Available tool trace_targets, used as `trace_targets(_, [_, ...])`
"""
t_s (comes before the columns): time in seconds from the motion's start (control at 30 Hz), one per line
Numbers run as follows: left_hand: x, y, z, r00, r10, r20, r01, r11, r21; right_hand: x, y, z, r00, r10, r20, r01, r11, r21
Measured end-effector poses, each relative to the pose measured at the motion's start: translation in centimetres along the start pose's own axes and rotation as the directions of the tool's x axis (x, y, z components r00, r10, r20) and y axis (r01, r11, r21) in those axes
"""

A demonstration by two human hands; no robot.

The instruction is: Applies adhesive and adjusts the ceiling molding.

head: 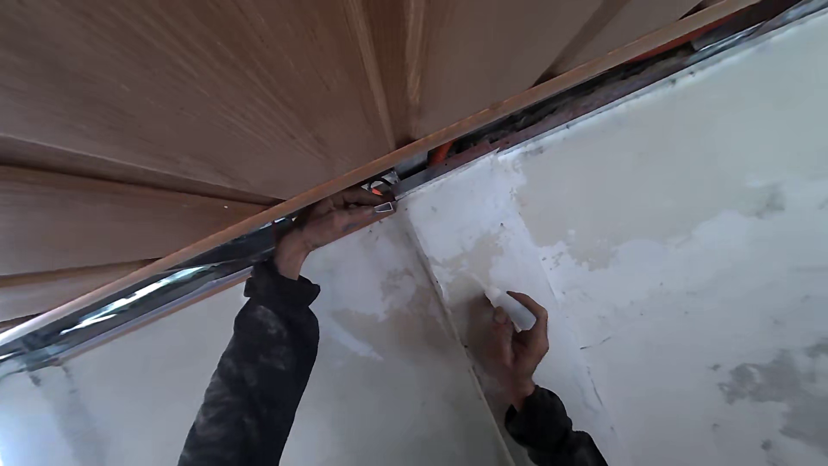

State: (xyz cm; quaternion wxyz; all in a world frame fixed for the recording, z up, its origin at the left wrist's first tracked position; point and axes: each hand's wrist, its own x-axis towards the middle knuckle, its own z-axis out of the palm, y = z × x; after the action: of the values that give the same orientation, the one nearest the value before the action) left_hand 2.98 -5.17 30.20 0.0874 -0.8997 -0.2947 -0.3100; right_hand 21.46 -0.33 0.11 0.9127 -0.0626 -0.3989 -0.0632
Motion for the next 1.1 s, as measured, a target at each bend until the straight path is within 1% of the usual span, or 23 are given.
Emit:
trace_targets(0.13, [0.0, 0.3, -0.1, 0.999, -0.044, -0.006, 0.044, 0.999, -0.005, 3.3, -0.7, 0.2, 0.999, 0.033, 0.006, -0.033, 0.995, 0.092])
trace_targets(0.3, [0.2, 0.4, 0.0, 0.999, -0.037, -0.002, 0.037, 0.999, -0.001, 8.2, -0.3, 1.5, 0.991, 0.048, 0.127, -0.062, 0.992, 0.111])
trace_targets(0.43, [0.1, 0.4, 0.0, 0.998, -0.060, -0.028, 0.060, 0.998, -0.008, 9.8, 0.5, 3.0, 0.985, -0.016, 0.171, -0.013, 0.986, 0.168])
trace_targets(0.47, [0.1, 0.3, -0.1, 0.997, -0.070, -0.018, 0.070, 0.998, -0.008, 10.0, 0.5, 3.3, 0.982, -0.019, 0.185, -0.017, 0.982, 0.190])
trace_targets(0.53, [0.2, 0.4, -0.3, 0.996, -0.091, 0.000, 0.091, 0.996, 0.006, 10.7, 0.2, 3.2, 0.971, 0.016, 0.240, -0.071, 0.972, 0.223])
trace_targets(0.6, [0.2, 0.3, -0.4, 0.995, -0.101, 0.010, 0.101, 0.995, -0.006, 12.0, -0.7, 2.4, 0.946, 0.066, 0.318, -0.144, 0.963, 0.227])
trace_targets(0.67, [0.2, 0.4, -0.2, 0.993, -0.116, 0.007, 0.116, 0.993, -0.038, 13.7, -1.8, 1.1, 0.886, 0.149, 0.440, -0.247, 0.953, 0.174])
trace_targets(0.7, [0.2, 0.4, -0.3, 0.993, -0.118, 0.012, 0.119, 0.992, -0.042, 14.7, -2.1, 0.8, 0.851, 0.169, 0.497, -0.276, 0.950, 0.149])
trace_targets(0.77, [0.4, 0.1, -0.6, 0.993, -0.110, 0.037, 0.111, 0.993, -0.049, 16.9, -2.2, 1.2, 0.807, 0.151, 0.571, -0.243, 0.966, 0.088])
trace_targets(0.83, [0.5, -0.2, -0.9, 0.993, -0.105, 0.053, 0.108, 0.993, -0.051, 19.0, -2.0, 2.1, 0.762, 0.131, 0.635, -0.171, 0.985, 0.002])
trace_targets(0.9, [0.5, 0.0, -0.8, 0.990, -0.133, 0.043, 0.135, 0.990, -0.046, 20.3, -2.0, 2.8, 0.732, 0.097, 0.674, -0.092, 0.995, -0.044])
trace_targets(1.0, [0.4, 0.3, -0.7, 0.984, -0.175, 0.027, 0.176, 0.983, -0.054, 21.4, -2.2, 3.4, 0.731, 0.022, 0.683, -0.002, 1.000, -0.029])
trace_targets(1.1, [0.5, 0.5, -0.6, 0.985, -0.171, 0.026, 0.173, 0.983, -0.061, 21.5, -2.5, 3.7, 0.756, -0.044, 0.653, 0.068, 0.998, -0.011])
